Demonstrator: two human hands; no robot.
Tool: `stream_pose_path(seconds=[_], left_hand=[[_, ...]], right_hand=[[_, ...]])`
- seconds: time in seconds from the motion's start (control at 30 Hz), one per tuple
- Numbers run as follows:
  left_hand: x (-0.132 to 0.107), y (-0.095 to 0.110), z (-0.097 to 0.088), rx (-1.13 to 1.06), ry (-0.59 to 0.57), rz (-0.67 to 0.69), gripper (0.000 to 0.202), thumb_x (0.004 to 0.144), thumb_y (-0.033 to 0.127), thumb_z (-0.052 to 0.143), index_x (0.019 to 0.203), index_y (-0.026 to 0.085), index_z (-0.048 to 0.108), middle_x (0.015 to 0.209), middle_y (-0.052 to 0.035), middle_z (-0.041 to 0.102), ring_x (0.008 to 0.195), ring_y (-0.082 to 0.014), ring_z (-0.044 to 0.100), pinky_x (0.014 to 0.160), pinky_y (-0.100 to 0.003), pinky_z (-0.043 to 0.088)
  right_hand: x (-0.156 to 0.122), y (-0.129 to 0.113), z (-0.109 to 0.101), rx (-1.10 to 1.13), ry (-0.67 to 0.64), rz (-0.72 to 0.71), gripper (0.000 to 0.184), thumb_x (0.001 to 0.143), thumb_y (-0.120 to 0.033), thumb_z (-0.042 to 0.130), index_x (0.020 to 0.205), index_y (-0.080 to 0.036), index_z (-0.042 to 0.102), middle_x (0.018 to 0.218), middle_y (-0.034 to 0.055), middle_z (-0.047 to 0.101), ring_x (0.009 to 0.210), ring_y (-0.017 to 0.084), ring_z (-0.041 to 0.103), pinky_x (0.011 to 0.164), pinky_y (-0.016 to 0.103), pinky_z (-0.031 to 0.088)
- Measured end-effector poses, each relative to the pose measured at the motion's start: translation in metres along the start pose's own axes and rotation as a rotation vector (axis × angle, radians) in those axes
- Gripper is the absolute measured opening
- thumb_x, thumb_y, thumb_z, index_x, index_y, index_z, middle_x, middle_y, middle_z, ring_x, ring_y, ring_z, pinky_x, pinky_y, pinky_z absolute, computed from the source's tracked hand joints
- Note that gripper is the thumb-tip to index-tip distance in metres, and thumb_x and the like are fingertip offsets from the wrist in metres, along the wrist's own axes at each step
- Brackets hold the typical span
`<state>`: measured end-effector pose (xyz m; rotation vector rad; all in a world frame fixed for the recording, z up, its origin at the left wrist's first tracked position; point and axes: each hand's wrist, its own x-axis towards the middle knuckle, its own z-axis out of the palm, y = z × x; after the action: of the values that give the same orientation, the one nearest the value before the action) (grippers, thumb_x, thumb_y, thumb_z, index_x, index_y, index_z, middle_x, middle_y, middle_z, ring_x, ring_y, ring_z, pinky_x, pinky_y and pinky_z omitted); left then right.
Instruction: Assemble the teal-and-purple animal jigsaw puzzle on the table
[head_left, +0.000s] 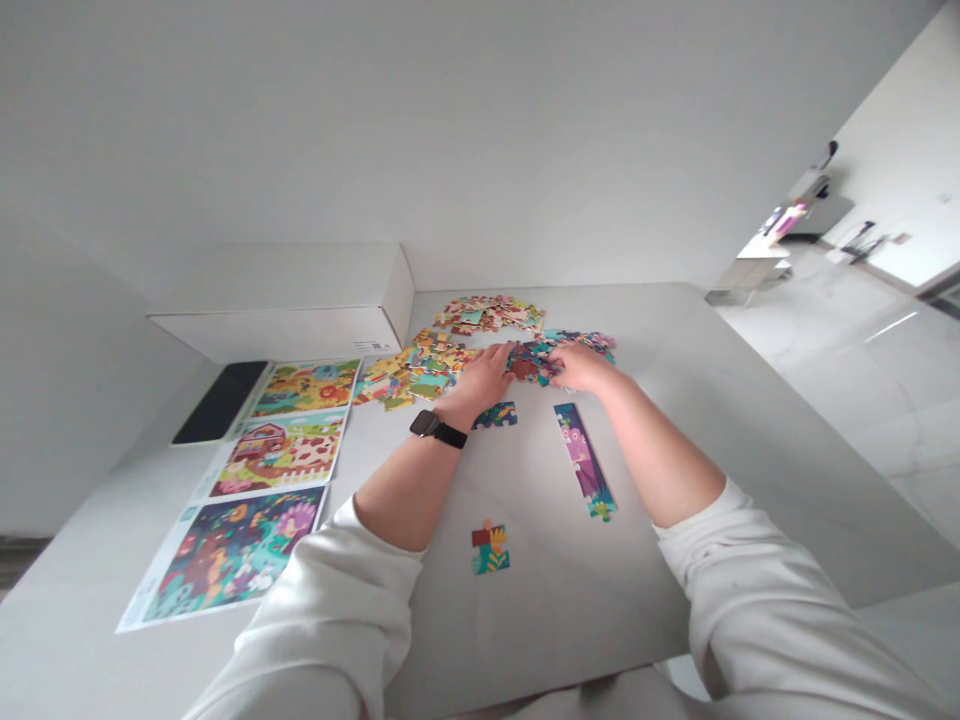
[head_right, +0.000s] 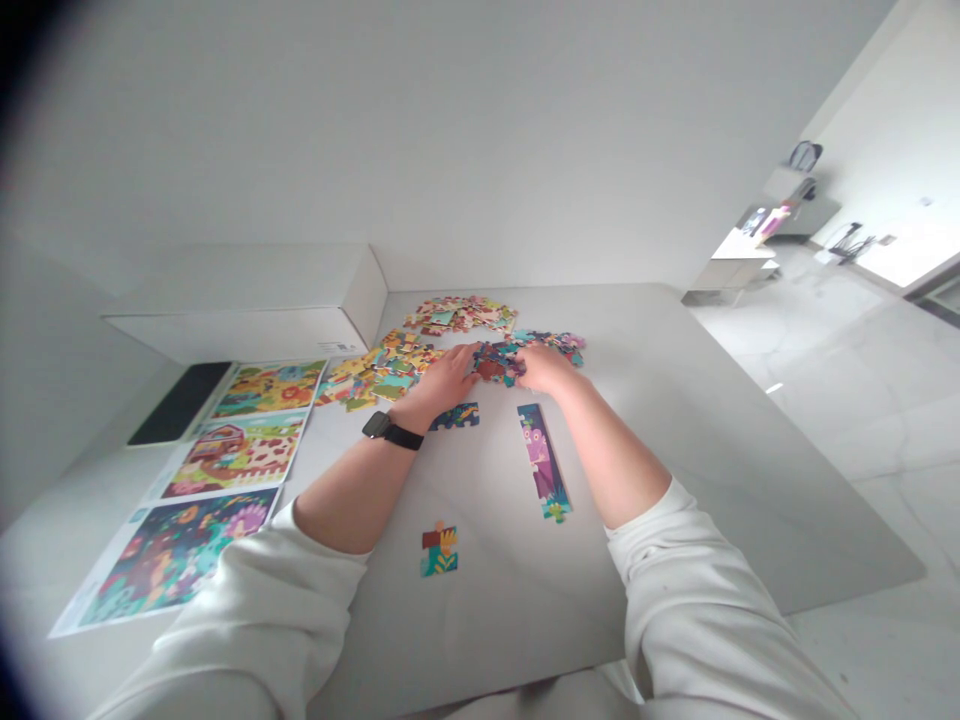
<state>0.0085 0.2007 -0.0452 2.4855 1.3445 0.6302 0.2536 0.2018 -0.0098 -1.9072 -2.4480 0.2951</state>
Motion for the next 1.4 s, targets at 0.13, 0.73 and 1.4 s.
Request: stream_pose_path(seconds=[0.13, 0.73, 1.4], left_hand=[[0.001, 0.003, 0.000, -0.017, 0.030, 0.054, 0.056, 0.099, 0.018, 0.058, 0.155, 0.019, 0.056, 0.152, -0.0174, 0.064, 0.142, -0.0317, 0.060, 0.126, -0.049, 0.044], [-0.011, 0.015, -0.010, 0.115, -0.018, 0.099, 0.046, 0.096, 0.032, 0.070, 0.141, 0.022, 0.074, 0.149, -0.0156, 0.068, 0.141, -0.0368, 0.061, 0.123, -0.054, 0.044], [-0.178, 0.108, -0.077, -0.691, 0.120, -0.127, 0.055, 0.097, 0.071, 0.066, 0.084, 0.018, 0.067, 0.082, -0.0076, 0.075, 0.074, -0.0160, 0.066, 0.072, -0.029, 0.052]], right_hand=[[-0.002, 0.000, -0.002, -0.013, 0.007, -0.028, 0.047, 0.081, -0.034, 0.093, 0.126, -0.027, 0.082, 0.133, 0.0099, 0.078, 0.118, 0.027, 0.075, 0.096, 0.029, 0.055], [-0.017, 0.019, -0.009, 0.400, 0.114, 0.021, 0.029, 0.080, -0.014, 0.084, 0.102, -0.024, 0.068, 0.083, -0.0040, 0.075, 0.072, 0.016, 0.067, 0.068, 0.025, 0.044], [-0.178, -0.098, 0.018, 1.102, 0.333, -0.329, 0.028, 0.093, -0.046, 0.075, 0.111, -0.026, 0.064, 0.090, 0.0015, 0.076, 0.074, 0.019, 0.075, 0.074, 0.035, 0.062]])
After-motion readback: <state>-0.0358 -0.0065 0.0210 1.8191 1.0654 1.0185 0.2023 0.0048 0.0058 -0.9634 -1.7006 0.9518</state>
